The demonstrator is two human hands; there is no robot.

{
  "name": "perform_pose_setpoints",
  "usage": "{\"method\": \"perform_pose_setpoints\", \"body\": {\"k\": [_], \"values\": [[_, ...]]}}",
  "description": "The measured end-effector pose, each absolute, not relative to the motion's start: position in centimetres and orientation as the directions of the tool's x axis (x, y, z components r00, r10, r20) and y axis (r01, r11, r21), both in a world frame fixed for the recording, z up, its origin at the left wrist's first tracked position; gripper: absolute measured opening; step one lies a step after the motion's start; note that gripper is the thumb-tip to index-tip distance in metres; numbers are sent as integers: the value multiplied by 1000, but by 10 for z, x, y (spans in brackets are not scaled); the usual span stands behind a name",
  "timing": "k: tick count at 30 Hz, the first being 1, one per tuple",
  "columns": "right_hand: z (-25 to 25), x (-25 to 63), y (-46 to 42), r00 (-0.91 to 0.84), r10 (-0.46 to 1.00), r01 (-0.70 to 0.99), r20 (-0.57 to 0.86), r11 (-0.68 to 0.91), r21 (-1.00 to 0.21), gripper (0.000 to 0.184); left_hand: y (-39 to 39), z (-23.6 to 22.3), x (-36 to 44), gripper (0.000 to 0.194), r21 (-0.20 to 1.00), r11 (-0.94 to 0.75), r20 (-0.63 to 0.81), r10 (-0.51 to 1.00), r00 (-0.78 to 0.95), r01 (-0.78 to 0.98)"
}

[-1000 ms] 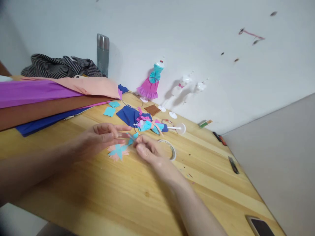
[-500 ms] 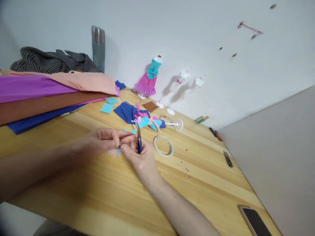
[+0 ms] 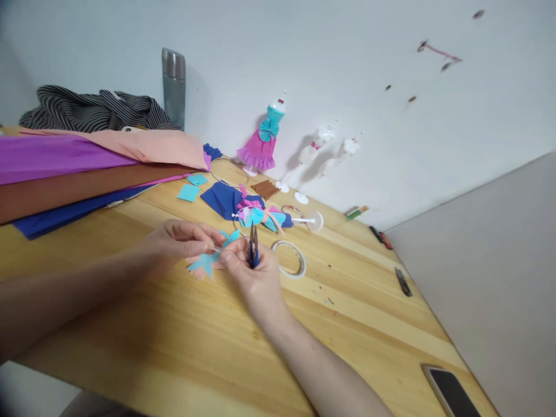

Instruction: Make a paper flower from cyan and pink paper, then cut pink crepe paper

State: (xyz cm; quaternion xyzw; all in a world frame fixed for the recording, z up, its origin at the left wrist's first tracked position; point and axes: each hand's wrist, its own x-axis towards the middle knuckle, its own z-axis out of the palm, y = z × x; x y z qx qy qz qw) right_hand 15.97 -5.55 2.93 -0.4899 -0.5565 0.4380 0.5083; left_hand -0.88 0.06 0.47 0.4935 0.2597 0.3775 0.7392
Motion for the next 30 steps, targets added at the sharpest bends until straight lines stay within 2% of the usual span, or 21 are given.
{"method": "perform_pose_setpoints", "body": {"k": [4, 9, 13, 16, 22, 30], "values": [[27, 165, -53, -21, 989, 118, 143, 145, -982, 25, -1, 10, -11, 19, 952, 156, 20, 827, 561, -264], [35, 166, -54, 22, 986, 263, 166, 154, -952, 25, -4, 19, -14, 27, 996, 10, 42, 832, 554, -90], [41, 162, -61, -20, 965, 357, 263, 252, -899, 20, 0, 18, -15, 27, 999, 28, -38, 865, 501, 27], [43, 161, -65, -59, 951, 419, 302, 298, -858, 20, 5, 15, -17, 28, 996, 93, -86, 860, 503, 10], [43, 164, -60, -126, 972, 413, 199, 234, -880, 24, 2, 20, -17, 32, 995, 104, -69, 730, 680, -11], [40, 165, -56, -185, 977, 391, 101, 168, -905, 26, 3, 13, -17, 15, 999, -13, -20, 672, 741, 40]]}}
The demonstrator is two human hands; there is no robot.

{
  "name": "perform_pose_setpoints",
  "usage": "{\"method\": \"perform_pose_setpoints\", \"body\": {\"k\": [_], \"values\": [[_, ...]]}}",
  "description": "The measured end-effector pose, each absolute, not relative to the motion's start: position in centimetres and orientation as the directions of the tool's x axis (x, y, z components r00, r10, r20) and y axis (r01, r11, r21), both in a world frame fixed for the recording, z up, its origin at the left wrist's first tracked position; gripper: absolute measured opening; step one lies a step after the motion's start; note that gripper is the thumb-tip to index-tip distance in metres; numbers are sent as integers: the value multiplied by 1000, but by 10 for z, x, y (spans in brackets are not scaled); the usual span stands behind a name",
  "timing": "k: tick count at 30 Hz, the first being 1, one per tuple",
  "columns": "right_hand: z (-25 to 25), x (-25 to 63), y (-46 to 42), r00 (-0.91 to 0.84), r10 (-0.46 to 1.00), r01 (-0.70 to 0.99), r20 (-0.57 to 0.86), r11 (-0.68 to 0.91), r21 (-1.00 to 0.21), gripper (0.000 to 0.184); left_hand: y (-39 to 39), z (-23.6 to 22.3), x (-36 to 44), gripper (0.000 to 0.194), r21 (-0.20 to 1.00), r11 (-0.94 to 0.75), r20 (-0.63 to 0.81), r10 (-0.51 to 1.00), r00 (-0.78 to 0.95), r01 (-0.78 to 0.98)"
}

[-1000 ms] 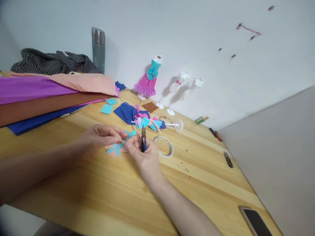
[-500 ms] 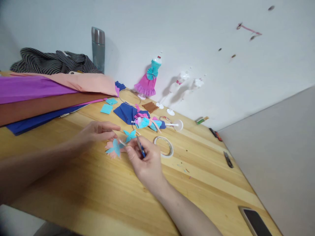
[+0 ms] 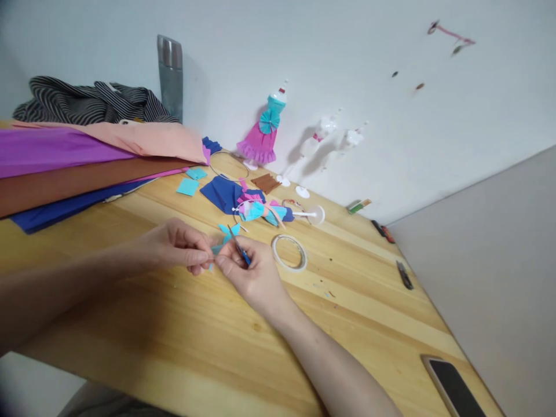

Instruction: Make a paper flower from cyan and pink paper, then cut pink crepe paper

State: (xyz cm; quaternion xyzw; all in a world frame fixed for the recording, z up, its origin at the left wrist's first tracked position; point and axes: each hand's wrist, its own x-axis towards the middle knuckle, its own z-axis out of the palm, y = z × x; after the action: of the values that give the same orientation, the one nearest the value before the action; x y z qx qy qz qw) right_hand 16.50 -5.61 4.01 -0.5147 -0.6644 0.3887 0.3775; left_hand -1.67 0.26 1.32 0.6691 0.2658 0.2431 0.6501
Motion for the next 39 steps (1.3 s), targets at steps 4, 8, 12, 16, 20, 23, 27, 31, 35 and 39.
{"method": "perform_pose_setpoints", "body": {"k": [4, 8, 12, 16, 20, 23, 27, 31, 35, 39], "values": [[38, 167, -53, -198, 979, 341, 53, 120, -932, 31, 3, 11, -17, 18, 999, 31, -33, 678, 734, 16], [35, 173, -51, -215, 977, 260, 4, 61, -964, 35, 2, 13, -18, 20, 996, 92, -49, 640, 767, -13], [30, 181, -48, -279, 960, 82, -29, -7, -997, 37, 2, 13, -17, 18, 993, 115, -46, 658, 752, -40], [24, 187, -44, -276, 961, -12, 8, 5, -1000, 46, 6, 11, -15, 23, 992, 122, -63, 759, 648, -46], [18, 190, -42, -193, 978, 83, 81, 99, -992, 45, 9, 9, -16, 22, 984, 150, -73, 830, 554, -96], [17, 188, -43, -223, 970, 265, 102, 161, -951, 45, 8, 11, -16, 19, 982, 111, -18, 855, 518, -150], [21, 180, -47, -277, 946, 507, 170, 295, -810, 48, 4, 16, -14, 18, 992, 33, 30, 873, 487, -120], [22, 175, -48, -307, 935, 587, 177, 332, -738, 48, 2, 18, -11, 15, 1000, -16, 23, 866, 499, -19], [19, 175, -48, -273, 939, 573, 207, 332, -749, 42, 2, 18, -11, 15, 999, -23, 35, 873, 486, -31], [15, 177, -47, -253, 947, 530, 196, 305, -792, 46, 2, 17, -11, 16, 998, -21, 43, 883, 468, -52]]}}
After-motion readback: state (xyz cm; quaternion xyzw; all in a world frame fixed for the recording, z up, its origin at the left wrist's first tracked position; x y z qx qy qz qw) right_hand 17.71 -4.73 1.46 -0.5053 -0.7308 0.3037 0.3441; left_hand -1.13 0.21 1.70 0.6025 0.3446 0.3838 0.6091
